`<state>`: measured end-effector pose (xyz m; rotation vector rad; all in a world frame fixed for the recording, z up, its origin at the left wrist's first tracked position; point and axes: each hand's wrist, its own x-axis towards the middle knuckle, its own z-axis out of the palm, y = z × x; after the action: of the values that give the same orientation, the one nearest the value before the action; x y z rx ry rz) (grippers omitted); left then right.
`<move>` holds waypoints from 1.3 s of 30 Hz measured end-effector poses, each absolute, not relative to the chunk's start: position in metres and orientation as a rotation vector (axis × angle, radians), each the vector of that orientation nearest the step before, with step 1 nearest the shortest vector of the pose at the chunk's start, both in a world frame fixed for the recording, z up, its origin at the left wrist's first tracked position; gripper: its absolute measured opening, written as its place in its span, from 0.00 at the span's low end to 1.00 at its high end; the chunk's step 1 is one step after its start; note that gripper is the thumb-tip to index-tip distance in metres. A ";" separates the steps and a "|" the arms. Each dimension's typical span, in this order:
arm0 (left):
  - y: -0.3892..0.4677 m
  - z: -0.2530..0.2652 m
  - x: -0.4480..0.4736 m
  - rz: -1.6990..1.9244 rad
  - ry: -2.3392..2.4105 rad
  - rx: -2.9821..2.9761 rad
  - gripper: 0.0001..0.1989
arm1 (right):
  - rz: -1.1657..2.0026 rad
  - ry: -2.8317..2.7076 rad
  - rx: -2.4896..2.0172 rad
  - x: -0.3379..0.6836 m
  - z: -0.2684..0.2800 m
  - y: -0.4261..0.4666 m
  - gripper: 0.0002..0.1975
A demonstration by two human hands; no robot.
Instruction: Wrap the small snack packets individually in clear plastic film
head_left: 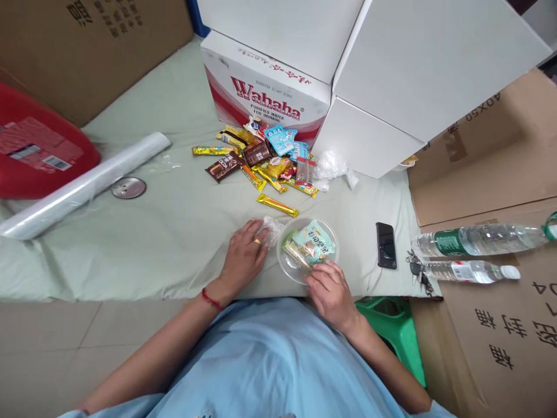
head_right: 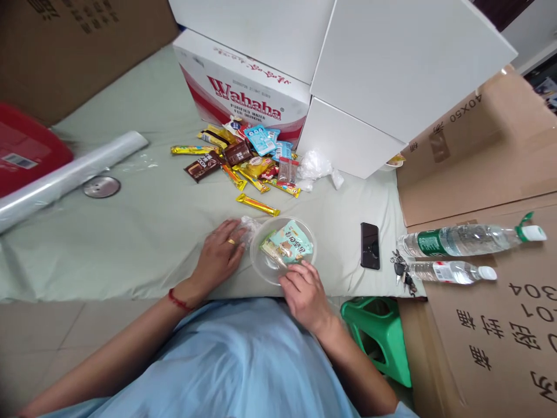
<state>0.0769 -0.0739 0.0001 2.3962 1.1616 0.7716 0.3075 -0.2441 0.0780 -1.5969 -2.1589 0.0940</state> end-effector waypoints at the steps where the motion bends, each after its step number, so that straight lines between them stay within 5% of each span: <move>1: -0.074 -0.002 0.078 0.701 1.162 2.412 0.19 | 0.056 -2.106 -1.656 0.310 0.074 -0.247 0.15; 16: -0.083 -0.011 0.060 0.694 1.188 2.439 0.17 | -0.420 -1.372 -2.332 0.487 0.028 -0.146 0.15; 24: -0.083 -0.006 0.061 0.720 1.151 2.360 0.16 | -0.293 -1.387 -2.314 0.515 0.039 -0.061 0.15; 29: -0.084 -0.009 0.056 0.949 1.241 2.196 0.12 | -0.490 -1.368 -2.074 0.465 0.049 -0.077 0.21; 36: -0.084 -0.006 0.060 0.867 1.398 2.102 0.18 | 0.435 -1.385 -1.764 0.302 0.014 -0.136 0.14; 39: -0.085 -0.004 0.063 0.813 1.372 2.151 0.19 | 0.525 -1.398 -1.731 0.262 0.004 -0.141 0.13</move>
<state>0.0633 -0.0846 -0.0036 2.1509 1.3719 0.8127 0.2621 -0.1410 0.0039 -1.7307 -1.3984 0.5252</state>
